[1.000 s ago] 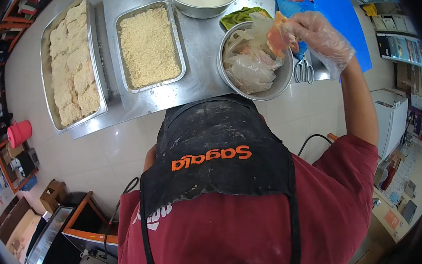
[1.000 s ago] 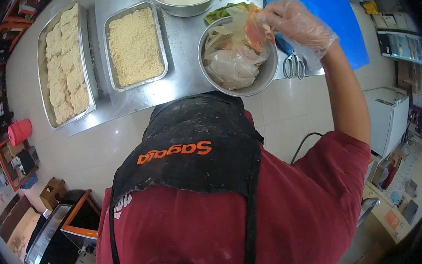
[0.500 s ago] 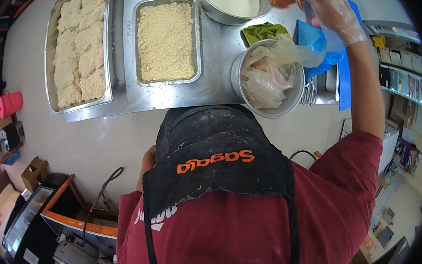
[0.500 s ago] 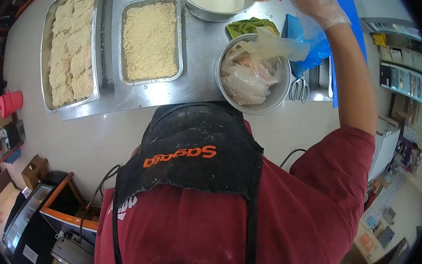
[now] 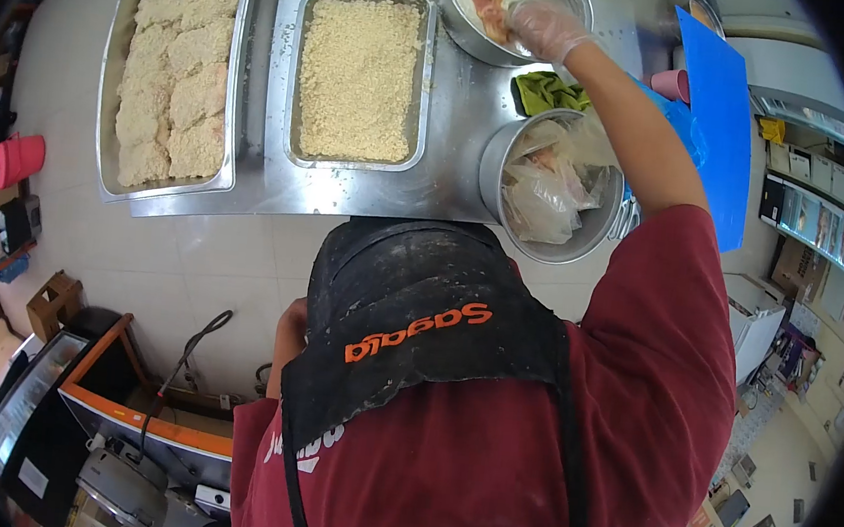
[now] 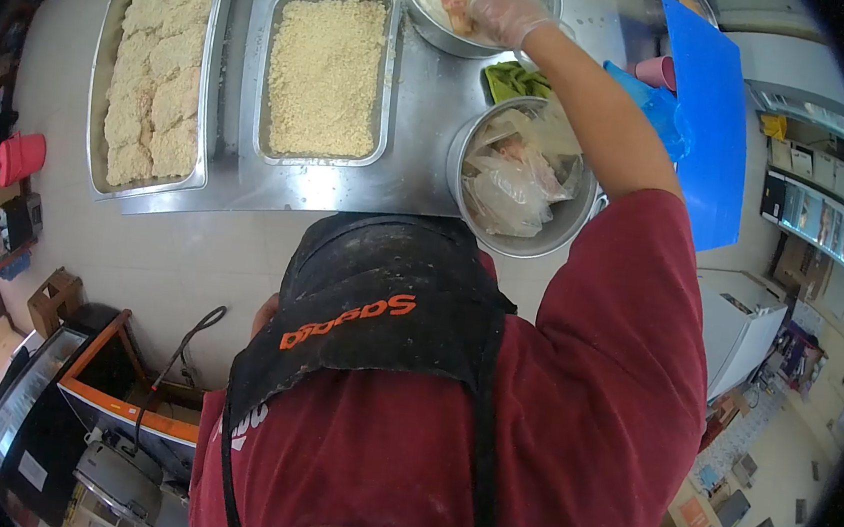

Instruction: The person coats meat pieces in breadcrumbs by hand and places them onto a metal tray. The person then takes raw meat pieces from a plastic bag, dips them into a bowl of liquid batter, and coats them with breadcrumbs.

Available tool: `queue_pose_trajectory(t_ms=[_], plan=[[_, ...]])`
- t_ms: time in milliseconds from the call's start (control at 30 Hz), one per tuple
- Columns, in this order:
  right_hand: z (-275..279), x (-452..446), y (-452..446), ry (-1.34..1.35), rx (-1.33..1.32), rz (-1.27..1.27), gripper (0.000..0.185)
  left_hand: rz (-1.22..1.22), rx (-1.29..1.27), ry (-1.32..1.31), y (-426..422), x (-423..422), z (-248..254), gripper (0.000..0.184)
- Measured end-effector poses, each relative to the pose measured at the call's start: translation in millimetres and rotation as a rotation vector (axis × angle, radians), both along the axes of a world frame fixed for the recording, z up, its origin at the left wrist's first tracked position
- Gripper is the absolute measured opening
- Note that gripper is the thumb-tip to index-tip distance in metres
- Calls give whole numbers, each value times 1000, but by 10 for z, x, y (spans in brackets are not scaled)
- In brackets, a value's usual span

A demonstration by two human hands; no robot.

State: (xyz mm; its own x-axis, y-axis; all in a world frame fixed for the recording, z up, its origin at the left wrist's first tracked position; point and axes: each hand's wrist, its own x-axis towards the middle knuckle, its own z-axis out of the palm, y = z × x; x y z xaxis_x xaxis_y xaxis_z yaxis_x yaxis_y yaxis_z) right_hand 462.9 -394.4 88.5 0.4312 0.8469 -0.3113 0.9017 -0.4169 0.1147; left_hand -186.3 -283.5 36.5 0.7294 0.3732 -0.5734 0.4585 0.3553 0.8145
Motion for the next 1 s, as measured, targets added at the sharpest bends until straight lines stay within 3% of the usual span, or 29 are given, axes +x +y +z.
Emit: queue_pose_trajectory(t_ms=[100,233,333,433,533,633,733,833,933,1000], plan=[[-60,37,-33,56,103,34,21,11,-49,-1,19,-56,-5,22],[132,-51,97,100,-51,-46,15,-59,-34,86,59,-223,-105,28],[127,17,89,71,31,5,15,-166,-5,17,124,-183,-177,24],[281,189,87,95,115,80,18,-83,-108,-60,116,-84,-168,21],[379,343,84,-147,175,335,25,-16,-83,-134,92,30,-71,21],[698,273,141,-207,268,439,27,75,-166,-275,49,-165,-283,19],[1020,129,187,58,309,34,29,61,-114,-40,52,-58,-175,25],[435,696,133,-12,160,185,37,-53,-106,43,91,-99,-129,25],[-58,613,140,173,138,-141,24,-130,-77,10,107,-187,-187,29],[-179,458,160,168,209,-149,27,-148,-71,-34,105,-314,-333,32]])
